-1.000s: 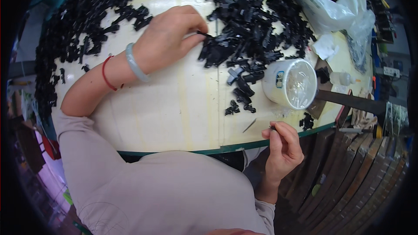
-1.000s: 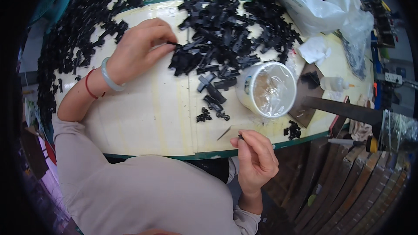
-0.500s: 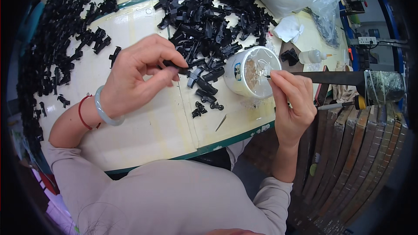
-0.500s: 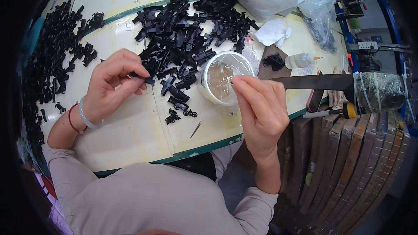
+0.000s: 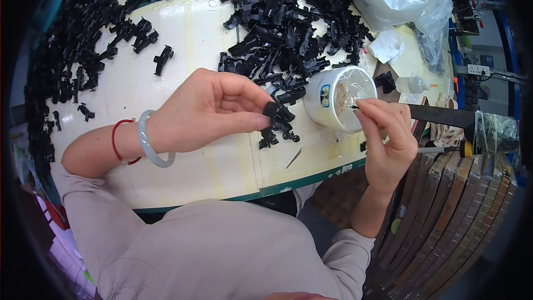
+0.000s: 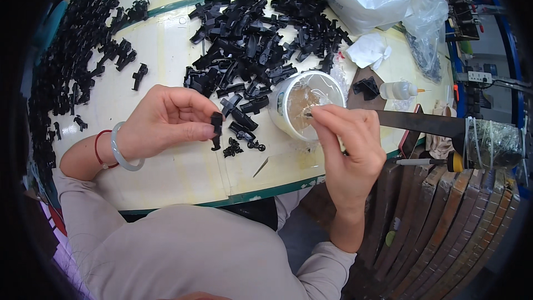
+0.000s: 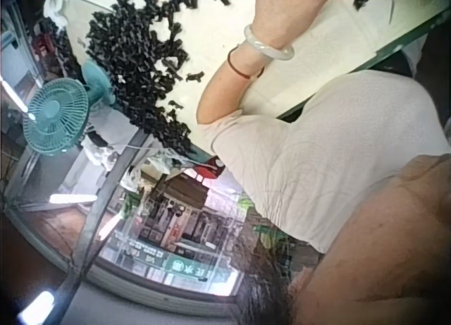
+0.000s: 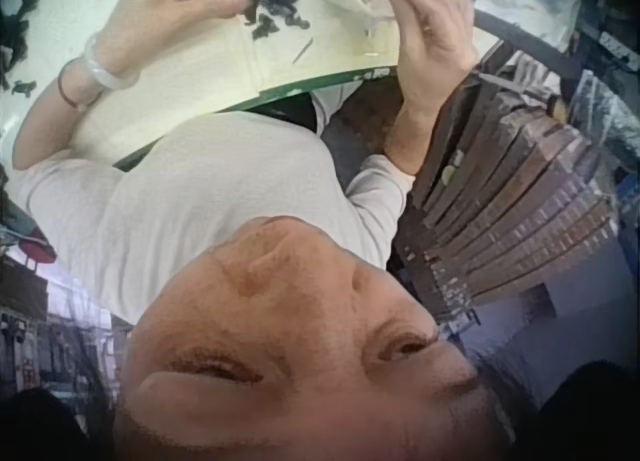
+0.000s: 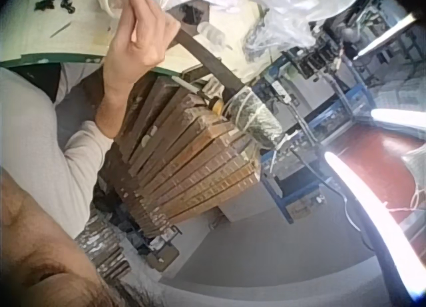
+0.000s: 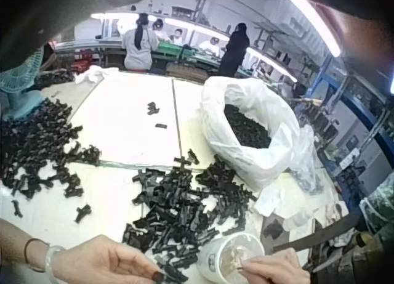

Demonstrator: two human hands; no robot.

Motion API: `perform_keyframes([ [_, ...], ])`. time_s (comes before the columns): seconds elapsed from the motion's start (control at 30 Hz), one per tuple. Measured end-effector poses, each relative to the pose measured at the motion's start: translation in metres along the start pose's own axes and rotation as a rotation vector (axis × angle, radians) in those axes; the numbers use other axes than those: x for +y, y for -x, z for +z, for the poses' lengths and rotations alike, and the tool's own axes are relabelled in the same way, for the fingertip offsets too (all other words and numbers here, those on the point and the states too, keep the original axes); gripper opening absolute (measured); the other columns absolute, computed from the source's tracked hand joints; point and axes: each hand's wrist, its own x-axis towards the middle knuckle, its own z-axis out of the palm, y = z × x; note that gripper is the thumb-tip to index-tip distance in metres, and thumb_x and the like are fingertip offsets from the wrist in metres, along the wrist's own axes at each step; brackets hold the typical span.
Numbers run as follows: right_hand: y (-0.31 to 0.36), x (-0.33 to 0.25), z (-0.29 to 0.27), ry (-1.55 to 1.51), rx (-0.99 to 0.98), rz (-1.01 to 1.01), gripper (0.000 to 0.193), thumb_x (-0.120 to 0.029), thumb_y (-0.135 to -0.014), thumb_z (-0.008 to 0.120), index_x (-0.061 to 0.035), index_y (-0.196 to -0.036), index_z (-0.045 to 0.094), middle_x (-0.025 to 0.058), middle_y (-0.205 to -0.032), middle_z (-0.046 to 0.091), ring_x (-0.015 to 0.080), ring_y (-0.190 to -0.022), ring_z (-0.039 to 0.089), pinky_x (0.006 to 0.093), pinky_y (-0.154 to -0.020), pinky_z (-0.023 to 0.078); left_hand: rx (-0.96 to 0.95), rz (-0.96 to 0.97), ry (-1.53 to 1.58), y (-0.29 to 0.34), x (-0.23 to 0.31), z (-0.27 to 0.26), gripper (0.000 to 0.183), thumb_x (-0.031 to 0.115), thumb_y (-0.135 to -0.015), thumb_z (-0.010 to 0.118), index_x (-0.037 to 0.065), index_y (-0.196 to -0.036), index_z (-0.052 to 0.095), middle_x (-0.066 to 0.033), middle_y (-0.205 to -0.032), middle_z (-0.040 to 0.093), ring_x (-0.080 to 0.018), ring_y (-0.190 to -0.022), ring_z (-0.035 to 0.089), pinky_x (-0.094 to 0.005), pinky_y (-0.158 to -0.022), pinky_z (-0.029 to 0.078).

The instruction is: Assembling small black plastic components by applying a lubricant or adhesive from a cup using a thin applicator tool.

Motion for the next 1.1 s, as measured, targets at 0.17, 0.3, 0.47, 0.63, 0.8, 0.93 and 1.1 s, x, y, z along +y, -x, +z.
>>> perform_keyframes([
  [0.17, 0.008, -0.004, -0.005, -0.606, 0.035, 0.468, 0.017, 0.006, -0.076, 0.068, 0.0035, -0.092, 0.067, 0.0099, -0.091, 0.066, 0.0099, -0.079, 0.056, 0.0209, -0.068, 0.045, -0.048, -0.056, 0.214, -0.007, -0.003, 0.015, 0.020, -0.001, -0.084, 0.061, -0.003, -0.104, 0.059, -0.0087, -0.094, 0.065, -0.0126, -0.082, 0.064, -0.0247, -0.075, 0.054],
  [0.3, 0.010, -0.009, -0.011, -0.722, 0.019, 0.544, 0.016, 0.007, -0.076, 0.067, 0.0058, -0.092, 0.066, 0.0109, -0.093, 0.065, 0.0111, -0.081, 0.058, 0.0203, -0.071, 0.046, -0.041, -0.102, 0.276, -0.014, 0.000, 0.027, 0.019, 0.000, -0.085, 0.061, -0.003, -0.104, 0.059, -0.0093, -0.094, 0.065, -0.0131, -0.083, 0.065, -0.0250, -0.075, 0.054],
  [0.47, 0.013, -0.019, -0.006, -0.626, 0.068, 0.484, 0.014, 0.009, -0.076, 0.066, 0.0065, -0.090, 0.066, 0.0112, -0.090, 0.066, 0.0105, -0.080, 0.058, 0.0202, -0.070, 0.045, -0.092, -0.075, 0.304, -0.019, -0.011, 0.035, 0.020, 0.002, -0.085, 0.062, -0.003, -0.104, 0.059, -0.0090, -0.094, 0.066, -0.0129, -0.083, 0.064, -0.0246, -0.075, 0.054],
  [0.63, 0.005, 0.005, 0.002, 0.000, 0.180, 0.070, 0.019, 0.008, -0.070, 0.069, -0.0001, -0.087, 0.068, 0.0087, -0.085, 0.066, 0.0164, -0.070, 0.055, 0.0244, -0.061, 0.044, -0.108, -0.096, 0.204, -0.018, -0.014, 0.032, 0.020, 0.002, -0.085, 0.062, -0.003, -0.104, 0.059, -0.0086, -0.094, 0.066, -0.0120, -0.083, 0.064, -0.0243, -0.076, 0.053],
  [0.8, -0.003, 0.013, 0.006, 0.149, 0.097, -0.127, 0.020, 0.007, -0.067, 0.070, -0.0013, -0.085, 0.067, 0.0086, -0.084, 0.066, 0.0209, -0.069, 0.055, 0.0276, -0.061, 0.045, -0.147, -0.112, 0.212, -0.020, -0.021, 0.030, 0.020, 0.002, -0.085, 0.062, -0.003, -0.104, 0.059, -0.0085, -0.096, 0.065, -0.0119, -0.083, 0.064, -0.0248, -0.076, 0.054],
  [0.93, -0.005, 0.012, 0.006, 0.179, 0.019, -0.156, 0.020, 0.007, -0.067, 0.070, -0.0017, -0.085, 0.067, 0.0085, -0.084, 0.066, 0.0208, -0.069, 0.056, 0.0273, -0.061, 0.045, -0.143, -0.136, 0.211, -0.020, -0.022, 0.029, 0.020, 0.002, -0.085, 0.062, -0.003, -0.105, 0.059, -0.0083, -0.096, 0.065, -0.0123, -0.085, 0.064, -0.0252, -0.076, 0.054],
  [1.1, -0.001, 0.004, -0.006, -0.036, 0.004, 0.121, 0.017, 0.007, -0.071, 0.069, 0.0003, -0.087, 0.068, 0.0081, -0.088, 0.066, 0.0143, -0.070, 0.056, 0.0232, -0.059, 0.044, -0.141, -0.121, 0.209, -0.021, -0.020, 0.029, 0.020, 0.002, -0.085, 0.062, -0.003, -0.104, 0.059, -0.0083, -0.096, 0.065, -0.0125, -0.085, 0.064, -0.0256, -0.076, 0.054],
])
